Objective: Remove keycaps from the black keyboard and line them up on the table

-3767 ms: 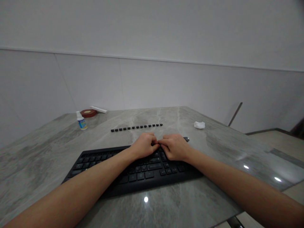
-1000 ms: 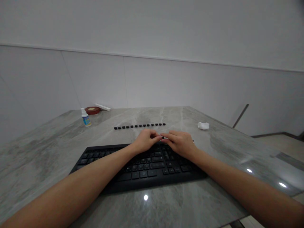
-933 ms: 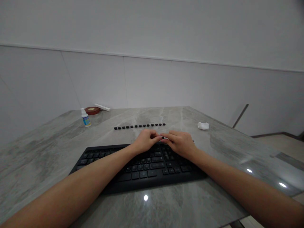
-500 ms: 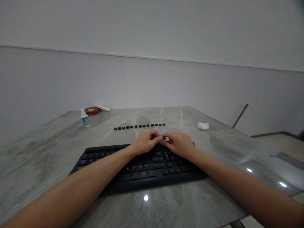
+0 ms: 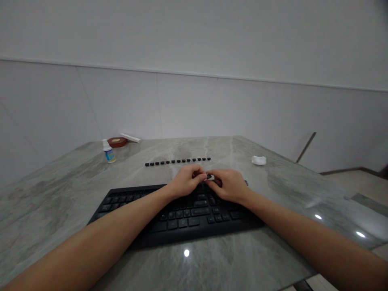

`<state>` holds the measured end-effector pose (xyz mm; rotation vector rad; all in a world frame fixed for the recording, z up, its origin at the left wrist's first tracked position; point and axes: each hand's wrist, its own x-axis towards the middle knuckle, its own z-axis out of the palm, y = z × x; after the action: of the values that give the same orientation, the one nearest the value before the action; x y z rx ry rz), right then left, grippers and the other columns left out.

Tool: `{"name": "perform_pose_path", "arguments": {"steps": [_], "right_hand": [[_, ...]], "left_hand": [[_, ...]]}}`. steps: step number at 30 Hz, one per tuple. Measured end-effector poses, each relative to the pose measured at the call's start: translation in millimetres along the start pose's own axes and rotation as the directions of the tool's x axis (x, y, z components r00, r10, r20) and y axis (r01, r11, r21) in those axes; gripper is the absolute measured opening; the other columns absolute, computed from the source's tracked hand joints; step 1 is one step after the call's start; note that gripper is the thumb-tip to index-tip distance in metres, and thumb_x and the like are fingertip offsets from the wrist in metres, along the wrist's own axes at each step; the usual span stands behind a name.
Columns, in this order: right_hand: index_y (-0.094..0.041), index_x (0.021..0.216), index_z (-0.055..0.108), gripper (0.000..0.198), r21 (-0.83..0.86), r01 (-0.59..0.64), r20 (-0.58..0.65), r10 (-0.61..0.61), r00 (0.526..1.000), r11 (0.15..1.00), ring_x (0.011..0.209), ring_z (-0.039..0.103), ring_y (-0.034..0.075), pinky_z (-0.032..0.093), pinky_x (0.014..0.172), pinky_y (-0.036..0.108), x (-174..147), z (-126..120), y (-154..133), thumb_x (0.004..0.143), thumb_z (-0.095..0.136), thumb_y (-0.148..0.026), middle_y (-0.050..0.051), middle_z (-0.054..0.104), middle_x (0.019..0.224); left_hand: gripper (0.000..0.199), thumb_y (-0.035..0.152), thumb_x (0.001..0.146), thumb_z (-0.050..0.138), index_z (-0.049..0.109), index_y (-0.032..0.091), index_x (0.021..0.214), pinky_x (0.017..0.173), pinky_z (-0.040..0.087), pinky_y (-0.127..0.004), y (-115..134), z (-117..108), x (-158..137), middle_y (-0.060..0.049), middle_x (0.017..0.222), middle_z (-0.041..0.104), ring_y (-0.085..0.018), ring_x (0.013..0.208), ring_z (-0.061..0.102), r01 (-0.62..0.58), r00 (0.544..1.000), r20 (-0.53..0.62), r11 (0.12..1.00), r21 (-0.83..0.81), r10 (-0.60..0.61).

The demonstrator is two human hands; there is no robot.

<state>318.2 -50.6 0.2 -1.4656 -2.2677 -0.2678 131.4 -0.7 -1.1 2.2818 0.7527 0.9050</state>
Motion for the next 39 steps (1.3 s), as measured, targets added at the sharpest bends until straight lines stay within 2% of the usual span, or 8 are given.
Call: {"name": "perform_pose_path", "arguments": {"steps": [4,9,21,26,29,32,36,39], "right_hand": [[-0.021,0.108,0.066,0.028,0.094,0.047,-0.073,-0.040,0.996,0.994,0.070,0.063,0.016,0.039,0.063,0.026,-2,0,3,0.088,0.048,-0.031,0.002,0.071,0.081],[-0.022,0.106,0.067,0.028,0.055,0.057,-0.081,-0.053,0.995,0.997,0.080,0.066,0.019,0.040,0.066,0.027,-2,2,3,0.089,0.046,-0.030,0.004,0.072,0.095],[-0.024,0.103,0.068,0.025,-0.055,-0.048,-0.140,0.040,0.989,0.997,0.064,0.061,0.016,0.034,0.058,0.027,-1,6,6,0.084,0.054,-0.035,0.001,0.069,0.073],[-0.021,0.079,0.063,0.009,-0.165,-0.147,-0.101,0.131,0.986,0.975,0.060,0.058,0.016,0.026,0.053,0.026,1,6,5,0.081,0.055,-0.026,0.000,0.066,0.067],[-0.019,0.071,0.058,0.016,-0.185,-0.182,-0.106,0.165,0.981,0.966,0.057,0.055,0.015,0.023,0.051,0.027,2,5,7,0.083,0.055,-0.030,0.001,0.064,0.063],[-0.020,0.081,0.063,0.018,-0.089,-0.096,-0.139,0.083,0.987,0.991,0.054,0.054,0.014,0.027,0.052,0.025,2,5,10,0.084,0.055,-0.036,0.000,0.064,0.062],[-0.023,0.108,0.064,0.025,0.036,0.176,-0.171,-0.167,0.971,0.984,0.059,0.059,0.013,0.036,0.057,0.024,-1,9,14,0.086,0.055,-0.031,0.000,0.070,0.074],[-0.023,0.108,0.065,0.024,0.044,0.272,-0.191,-0.260,0.947,0.961,0.067,0.064,0.014,0.039,0.060,0.024,-2,13,16,0.088,0.053,-0.026,0.001,0.073,0.086]], "left_hand": [[0.017,0.026,0.083,0.053,0.059,0.015,0.072,0.061,0.040,-0.023,-5,-2,4,0.001,0.065,0.056,-0.012,0.063,0.048,0.093,0.995,0.046,0.989,-0.112,-0.088],[0.018,0.028,0.080,0.055,0.060,0.015,0.070,0.057,0.036,-0.022,-9,-3,6,0.002,0.062,0.052,-0.011,0.061,0.044,0.128,0.991,0.068,0.975,-0.182,-0.118],[0.021,0.032,0.080,0.054,0.058,0.015,0.068,0.057,0.035,-0.023,-8,-1,5,0.003,0.060,0.050,-0.011,0.059,0.043,0.153,0.985,0.103,0.982,-0.115,-0.142],[0.019,0.029,0.078,0.055,0.057,0.015,0.066,0.061,0.037,-0.023,-9,-1,6,0.002,0.062,0.053,-0.012,0.062,0.046,0.184,0.982,0.068,0.975,-0.128,-0.176],[0.017,0.027,0.077,0.056,0.058,0.015,0.065,0.062,0.038,-0.023,-10,0,7,0.001,0.062,0.055,-0.012,0.062,0.048,0.198,0.980,0.033,0.968,-0.156,-0.195],[0.015,0.026,0.075,0.057,0.059,0.014,0.065,0.062,0.039,-0.023,-10,0,7,0.000,0.063,0.057,-0.012,0.062,0.050,0.206,0.978,0.017,0.966,-0.158,-0.206],[0.016,0.027,0.074,0.059,0.061,0.014,0.065,0.062,0.039,-0.023,-9,0,6,0.001,0.061,0.057,-0.012,0.062,0.051,0.198,0.980,0.032,0.971,-0.137,-0.196],[0.017,0.028,0.075,0.061,0.062,0.014,0.066,0.062,0.041,-0.023,-8,-1,6,0.001,0.062,0.059,-0.012,0.063,0.052,0.178,0.984,0.053,0.975,-0.134,-0.173]]}}
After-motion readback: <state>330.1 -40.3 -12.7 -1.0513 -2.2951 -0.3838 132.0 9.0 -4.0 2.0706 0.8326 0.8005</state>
